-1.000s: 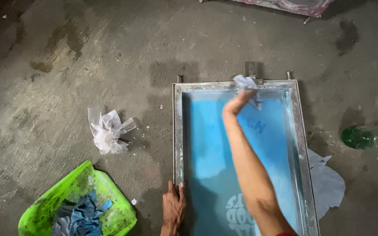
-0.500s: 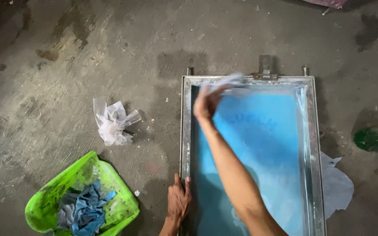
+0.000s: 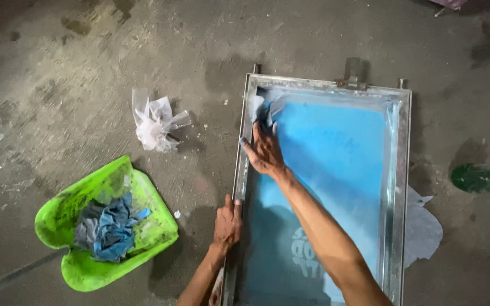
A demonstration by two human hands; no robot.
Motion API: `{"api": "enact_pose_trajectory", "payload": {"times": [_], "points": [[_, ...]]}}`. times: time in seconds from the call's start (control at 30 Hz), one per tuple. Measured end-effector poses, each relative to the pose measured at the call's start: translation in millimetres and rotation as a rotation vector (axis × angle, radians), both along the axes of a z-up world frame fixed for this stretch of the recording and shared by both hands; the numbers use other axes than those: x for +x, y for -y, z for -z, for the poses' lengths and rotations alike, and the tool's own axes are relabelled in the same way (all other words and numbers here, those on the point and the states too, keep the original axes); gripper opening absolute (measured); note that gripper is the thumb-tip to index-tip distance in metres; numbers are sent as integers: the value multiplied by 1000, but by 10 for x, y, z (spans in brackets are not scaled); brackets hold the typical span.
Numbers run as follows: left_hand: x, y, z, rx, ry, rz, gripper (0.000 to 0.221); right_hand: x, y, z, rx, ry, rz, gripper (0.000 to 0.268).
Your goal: The person is cleaning a screen printing frame by wiping it with a cloth and a cleaning solution.
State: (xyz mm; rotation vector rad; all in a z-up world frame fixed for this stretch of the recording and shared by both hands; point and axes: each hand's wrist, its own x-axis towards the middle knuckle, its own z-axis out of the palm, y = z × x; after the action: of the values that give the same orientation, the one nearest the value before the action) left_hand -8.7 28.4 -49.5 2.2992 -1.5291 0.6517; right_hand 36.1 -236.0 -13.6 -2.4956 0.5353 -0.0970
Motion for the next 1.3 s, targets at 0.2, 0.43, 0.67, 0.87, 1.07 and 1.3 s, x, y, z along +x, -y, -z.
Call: {"api": "enact_pose_trajectory", "payload": {"times": [0.2,0.43,0.67,0.87,1.07,1.3], "points": [[123,194,-610,248,-1449,-334,74,-761,-849,-334,290,14,50,81],[144,296,-766,-321,-2053,-94,67,-1782,-1682,-1014,723,29,-103,83],[82,280,-926,-359,-1850,156,78,-2912,-2302,-637,439,114,-654,75],[83,143,155,20,-1240,-297,45,-2754,-2005,-839,410,214,-741,39],[-2,187,-17,125,-1078,-322,53,-3630,-1686,-583,341,2,-686,79],[41,297,-255,205,-1092,-382,52,-4926,-927,-1006,107,-233,-221,108]]}}
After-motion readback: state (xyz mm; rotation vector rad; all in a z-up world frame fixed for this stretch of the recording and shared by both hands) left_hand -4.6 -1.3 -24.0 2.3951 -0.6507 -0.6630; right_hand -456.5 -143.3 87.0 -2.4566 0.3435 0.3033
